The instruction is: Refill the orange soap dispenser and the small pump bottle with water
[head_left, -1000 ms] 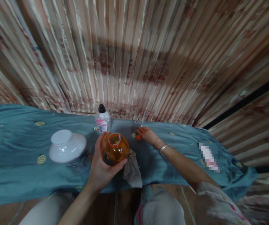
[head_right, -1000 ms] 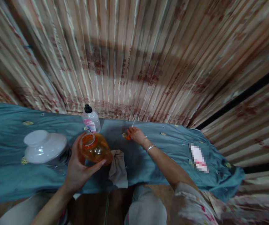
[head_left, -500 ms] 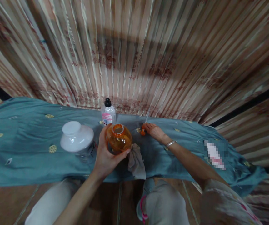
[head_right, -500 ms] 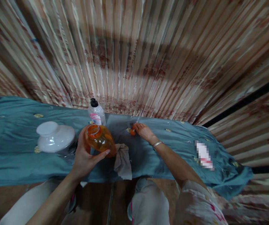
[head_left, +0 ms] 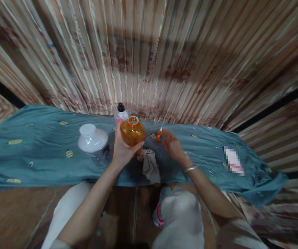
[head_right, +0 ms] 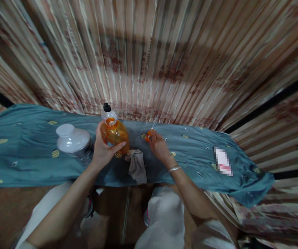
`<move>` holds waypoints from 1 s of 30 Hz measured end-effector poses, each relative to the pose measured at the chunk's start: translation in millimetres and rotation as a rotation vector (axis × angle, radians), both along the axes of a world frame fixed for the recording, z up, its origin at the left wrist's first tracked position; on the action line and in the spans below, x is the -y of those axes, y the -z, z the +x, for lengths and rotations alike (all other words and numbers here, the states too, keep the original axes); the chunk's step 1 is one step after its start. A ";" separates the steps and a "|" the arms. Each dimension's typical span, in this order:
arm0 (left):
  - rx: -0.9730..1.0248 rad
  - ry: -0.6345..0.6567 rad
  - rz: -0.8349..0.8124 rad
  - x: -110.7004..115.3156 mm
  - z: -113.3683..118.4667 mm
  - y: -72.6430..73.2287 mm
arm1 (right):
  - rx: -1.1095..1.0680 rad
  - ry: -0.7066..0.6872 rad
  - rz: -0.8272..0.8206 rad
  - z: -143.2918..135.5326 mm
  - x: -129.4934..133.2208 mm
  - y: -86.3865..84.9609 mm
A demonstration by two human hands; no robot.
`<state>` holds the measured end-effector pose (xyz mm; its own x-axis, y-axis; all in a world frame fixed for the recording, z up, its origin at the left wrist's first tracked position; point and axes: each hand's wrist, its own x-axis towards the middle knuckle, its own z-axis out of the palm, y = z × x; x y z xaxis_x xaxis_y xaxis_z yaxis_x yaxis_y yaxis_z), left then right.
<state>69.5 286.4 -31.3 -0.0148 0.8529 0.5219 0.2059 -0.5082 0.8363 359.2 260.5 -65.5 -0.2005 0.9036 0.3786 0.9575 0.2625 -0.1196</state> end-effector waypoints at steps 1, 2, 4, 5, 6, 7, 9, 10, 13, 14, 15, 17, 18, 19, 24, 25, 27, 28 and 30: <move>-0.001 0.018 -0.014 -4.1 1.5 1.4 | -0.035 -0.004 0.021 -7.2 7.9 -0.5; -0.007 0.022 -0.029 -8.2 2.7 3.4 | -0.066 -0.011 0.038 -14.6 15.6 -0.9; -0.017 -0.001 -0.066 -16.0 4.4 8.9 | -0.113 -0.030 0.063 -29.4 29.7 -1.0; -0.015 -0.019 -0.085 -19.6 5.0 12.1 | -0.141 -0.039 0.074 -36.5 36.0 -0.8; -0.013 -0.035 -0.104 -22.9 5.5 15.3 | -0.179 -0.046 0.086 -43.2 41.6 -0.5; -0.007 -0.046 -0.118 -25.9 5.8 18.4 | -0.243 -0.050 0.103 -49.3 46.6 -0.2; 0.006 -0.052 -0.128 -30.0 6.2 23.5 | -0.346 -0.055 0.120 -59.5 54.7 0.2; 0.012 -0.050 -0.127 -31.1 6.2 25.2 | -0.378 -0.059 0.119 -63.5 57.9 0.1; 0.027 -0.038 -0.125 -30.6 5.9 26.7 | -0.396 -0.070 0.093 -71.8 65.1 -1.9; 0.029 -0.034 -0.126 -29.5 5.8 26.0 | -0.394 -0.069 0.084 -73.8 66.8 -3.0; 0.029 -0.029 -0.127 -28.2 5.7 24.9 | -0.394 -0.066 0.077 -75.6 68.3 -4.2; 0.023 -0.020 -0.126 -25.8 5.5 21.8 | -0.401 -0.058 0.069 -78.8 70.9 -6.3; 0.019 -0.017 -0.126 -24.7 5.4 20.1 | -0.409 -0.055 0.066 -80.3 72.0 -7.3; 0.018 -0.017 -0.127 -24.0 5.3 18.5 | -0.419 -0.054 0.062 -81.6 73.2 -8.2; 0.019 -0.019 -0.132 -23.4 4.5 14.9 | -0.469 -0.062 0.028 -86.4 80.0 -13.9; 0.021 -0.016 -0.130 -23.6 4.4 15.1 | -0.475 -0.060 0.023 -87.2 81.4 -15.3; 0.028 -0.007 -0.128 -23.9 4.2 16.0 | -0.486 -0.052 0.016 -88.9 84.1 -17.8; 0.032 -0.003 -0.130 -23.9 4.1 16.6 | -0.493 -0.047 0.013 -89.9 85.2 -18.8; 0.036 0.003 -0.139 -23.6 4.0 17.9 | -0.512 -0.044 0.009 -92.0 87.0 -20.0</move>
